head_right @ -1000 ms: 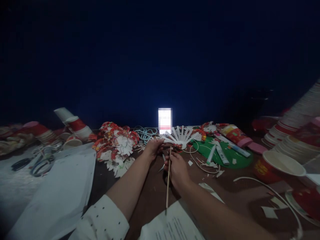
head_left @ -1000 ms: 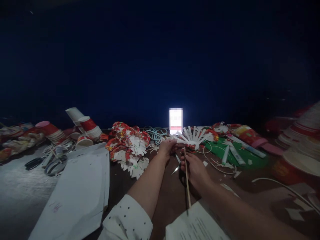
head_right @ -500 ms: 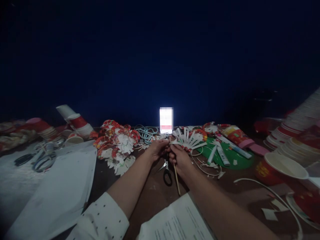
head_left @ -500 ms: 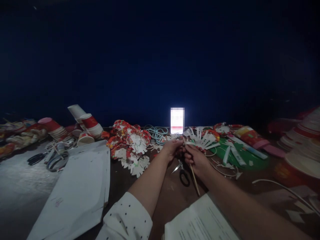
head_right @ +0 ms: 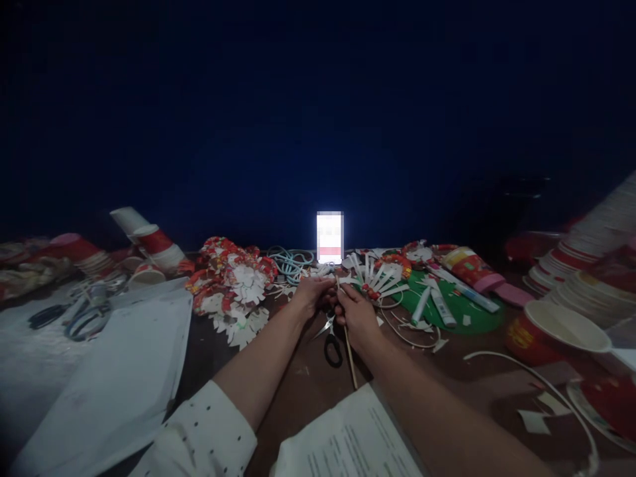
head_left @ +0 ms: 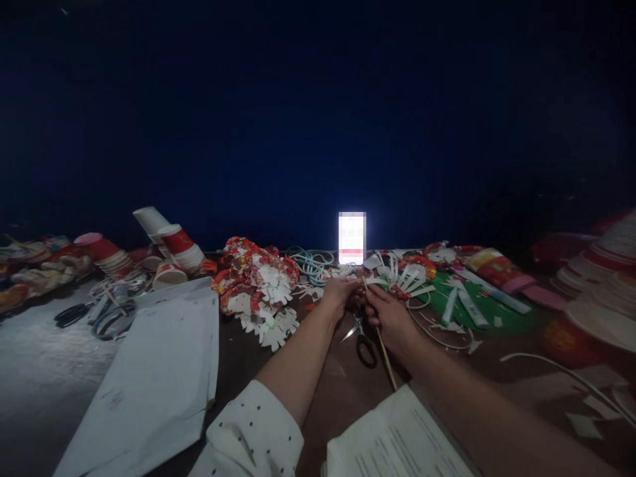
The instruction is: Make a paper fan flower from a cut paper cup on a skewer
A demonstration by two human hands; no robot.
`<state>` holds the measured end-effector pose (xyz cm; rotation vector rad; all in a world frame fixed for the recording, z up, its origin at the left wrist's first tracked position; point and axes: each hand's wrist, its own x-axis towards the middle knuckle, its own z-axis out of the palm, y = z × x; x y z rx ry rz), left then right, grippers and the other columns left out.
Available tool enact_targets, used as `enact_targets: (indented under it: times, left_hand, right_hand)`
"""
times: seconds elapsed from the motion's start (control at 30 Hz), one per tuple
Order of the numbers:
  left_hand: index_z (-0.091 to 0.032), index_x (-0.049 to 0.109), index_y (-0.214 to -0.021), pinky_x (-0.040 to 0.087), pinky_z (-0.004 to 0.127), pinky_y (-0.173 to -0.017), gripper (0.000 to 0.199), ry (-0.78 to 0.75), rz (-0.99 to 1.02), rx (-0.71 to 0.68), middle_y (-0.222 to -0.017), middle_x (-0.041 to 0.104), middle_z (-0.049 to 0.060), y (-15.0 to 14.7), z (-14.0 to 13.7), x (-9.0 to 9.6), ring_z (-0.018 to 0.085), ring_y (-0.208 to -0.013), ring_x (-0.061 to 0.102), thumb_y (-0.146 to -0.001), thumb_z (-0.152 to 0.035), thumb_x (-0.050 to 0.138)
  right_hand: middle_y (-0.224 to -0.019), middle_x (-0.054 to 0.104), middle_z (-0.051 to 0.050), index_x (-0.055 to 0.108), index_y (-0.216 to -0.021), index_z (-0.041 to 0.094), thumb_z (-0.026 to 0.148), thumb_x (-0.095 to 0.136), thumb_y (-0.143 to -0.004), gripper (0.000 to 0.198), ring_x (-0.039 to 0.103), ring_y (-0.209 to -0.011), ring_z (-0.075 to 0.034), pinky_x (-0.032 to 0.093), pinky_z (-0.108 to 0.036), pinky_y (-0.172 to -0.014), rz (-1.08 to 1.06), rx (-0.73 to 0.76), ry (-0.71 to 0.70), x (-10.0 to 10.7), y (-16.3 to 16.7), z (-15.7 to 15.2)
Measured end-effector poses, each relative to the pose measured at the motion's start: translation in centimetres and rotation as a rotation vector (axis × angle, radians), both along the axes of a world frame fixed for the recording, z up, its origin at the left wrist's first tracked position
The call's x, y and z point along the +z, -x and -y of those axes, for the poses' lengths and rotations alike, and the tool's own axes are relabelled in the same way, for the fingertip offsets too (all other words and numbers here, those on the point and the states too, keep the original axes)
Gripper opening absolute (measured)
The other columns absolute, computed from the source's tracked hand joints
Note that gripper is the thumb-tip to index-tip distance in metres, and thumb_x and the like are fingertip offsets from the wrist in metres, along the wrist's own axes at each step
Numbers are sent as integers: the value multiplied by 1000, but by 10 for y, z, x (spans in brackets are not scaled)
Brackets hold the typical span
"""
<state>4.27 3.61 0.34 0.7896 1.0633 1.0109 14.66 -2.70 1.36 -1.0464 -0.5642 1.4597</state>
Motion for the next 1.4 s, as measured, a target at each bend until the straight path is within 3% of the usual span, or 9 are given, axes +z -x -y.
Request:
enact_targets:
  times: [0.27,0.43,0.73,0.97,1.4]
  left_hand:
    - [-13,64,-67,43,16,-48,18,40,12,-44,-58,62,1,1,6,14,6,-45,55,-85,-11,66]
    - [-10,70,-76,48,16,-53,6,-11,55,-104,-67,68,5,6,4,12,8,-55,62,-78,-11,76]
    - [-9,67,-73,50,16,-57,18,-5,122,-105,-66,64,3,9,4,7,7,-58,61,-73,-16,83]
    - [-11,65,-75,52,16,-58,19,44,141,-115,-65,63,1,9,6,9,7,-59,61,-72,-15,84]
    - [-11,62,-70,49,19,-52,16,87,1,-179,-58,60,0,10,5,14,8,-48,56,-78,-14,75]
  right_hand:
    - [-57,57,4,71,-92,19,17,73,-71,22,41,-42,-5,23,-11,-34,46,-34,20,-1,-3,-2]
    - [-55,55,4,72,-92,19,19,77,-71,22,40,-41,-5,24,-11,-34,94,-66,15,-1,-8,-2]
    - [-57,57,4,72,-100,17,13,70,-75,25,38,-40,-5,20,-11,-33,92,35,39,5,-10,1]
    - [-55,58,3,73,-98,18,16,72,-71,27,41,-40,-5,22,-12,-34,120,-8,25,2,-7,4]
    - [-37,49,7,75,-99,20,32,69,-73,29,39,-33,-10,24,-19,-34,488,-12,-91,-8,-6,8]
